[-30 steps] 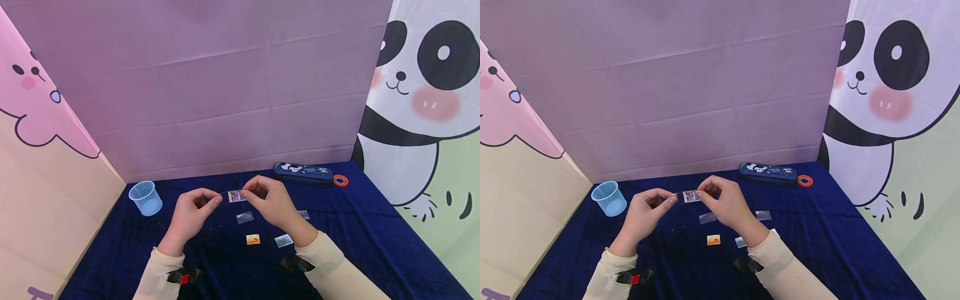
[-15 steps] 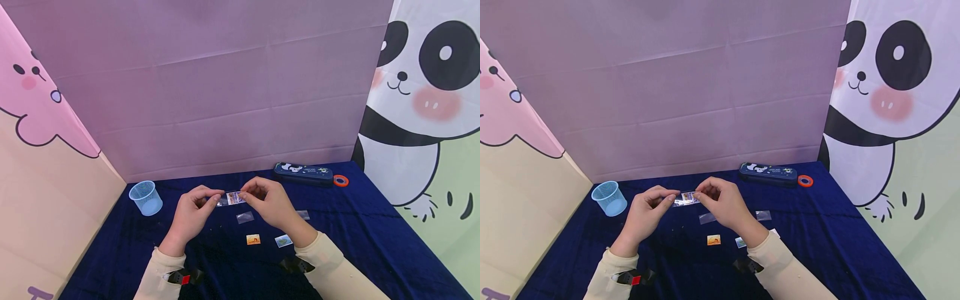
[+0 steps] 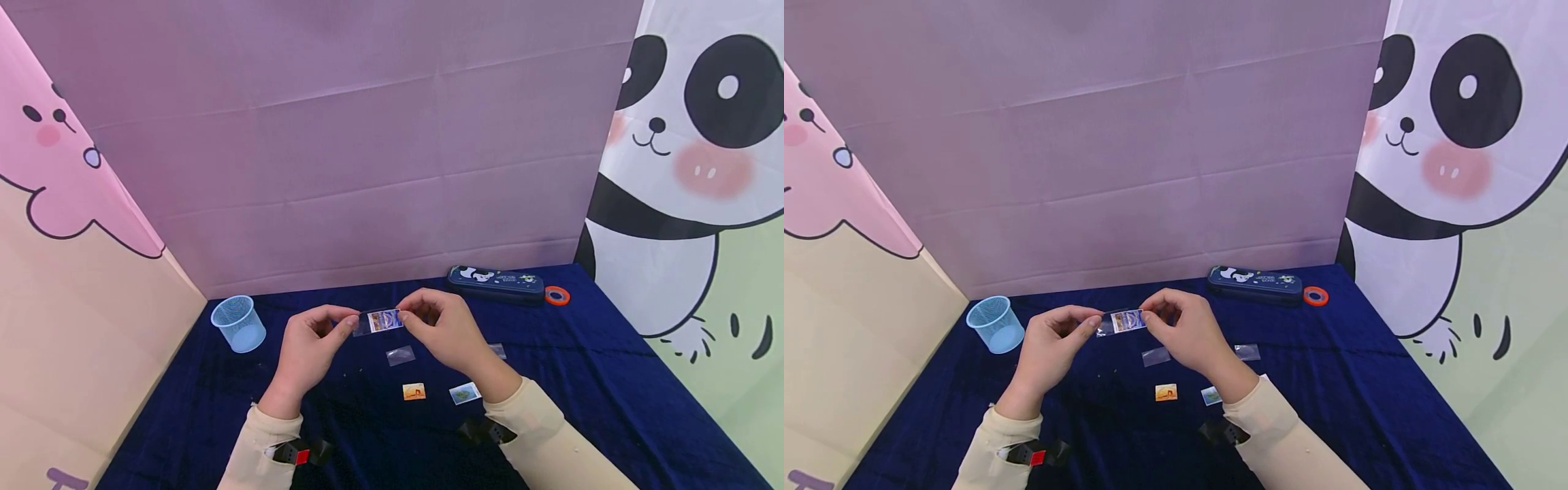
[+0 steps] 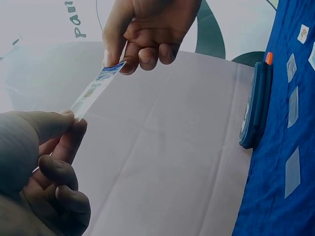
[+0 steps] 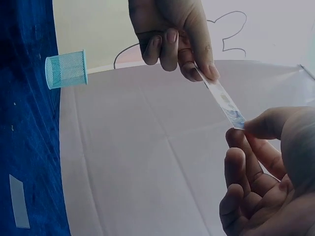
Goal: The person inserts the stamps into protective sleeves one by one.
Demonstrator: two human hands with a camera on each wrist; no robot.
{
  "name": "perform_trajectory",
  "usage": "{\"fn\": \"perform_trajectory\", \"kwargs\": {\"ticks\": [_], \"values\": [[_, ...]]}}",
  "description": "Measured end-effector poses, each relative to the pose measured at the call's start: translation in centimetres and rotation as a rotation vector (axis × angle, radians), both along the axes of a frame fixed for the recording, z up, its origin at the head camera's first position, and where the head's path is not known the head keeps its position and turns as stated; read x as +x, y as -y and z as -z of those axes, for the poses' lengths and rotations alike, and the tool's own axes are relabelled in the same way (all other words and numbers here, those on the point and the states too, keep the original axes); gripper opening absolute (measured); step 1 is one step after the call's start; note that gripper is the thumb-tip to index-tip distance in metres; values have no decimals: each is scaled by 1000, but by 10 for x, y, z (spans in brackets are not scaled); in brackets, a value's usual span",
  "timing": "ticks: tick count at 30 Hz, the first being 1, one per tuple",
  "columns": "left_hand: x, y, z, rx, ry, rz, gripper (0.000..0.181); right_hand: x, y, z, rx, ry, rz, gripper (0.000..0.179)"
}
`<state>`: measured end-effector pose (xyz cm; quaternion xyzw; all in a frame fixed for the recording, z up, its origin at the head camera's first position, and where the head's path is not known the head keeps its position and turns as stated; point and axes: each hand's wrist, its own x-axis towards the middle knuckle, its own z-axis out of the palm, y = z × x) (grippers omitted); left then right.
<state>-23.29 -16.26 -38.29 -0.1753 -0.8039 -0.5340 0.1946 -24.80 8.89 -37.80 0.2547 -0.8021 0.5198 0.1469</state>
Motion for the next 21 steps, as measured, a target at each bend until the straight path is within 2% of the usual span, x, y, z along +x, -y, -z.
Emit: {"fn": "perform_trajectory", "kwargs": {"ticks": [8, 21], "values": [[1, 0, -1, -6, -11, 23, 8, 1, 2, 3, -4, 32, -38, 6], [1, 0, -1, -15, 3, 20, 8, 2, 1, 3, -14, 72, -70, 10]]}}
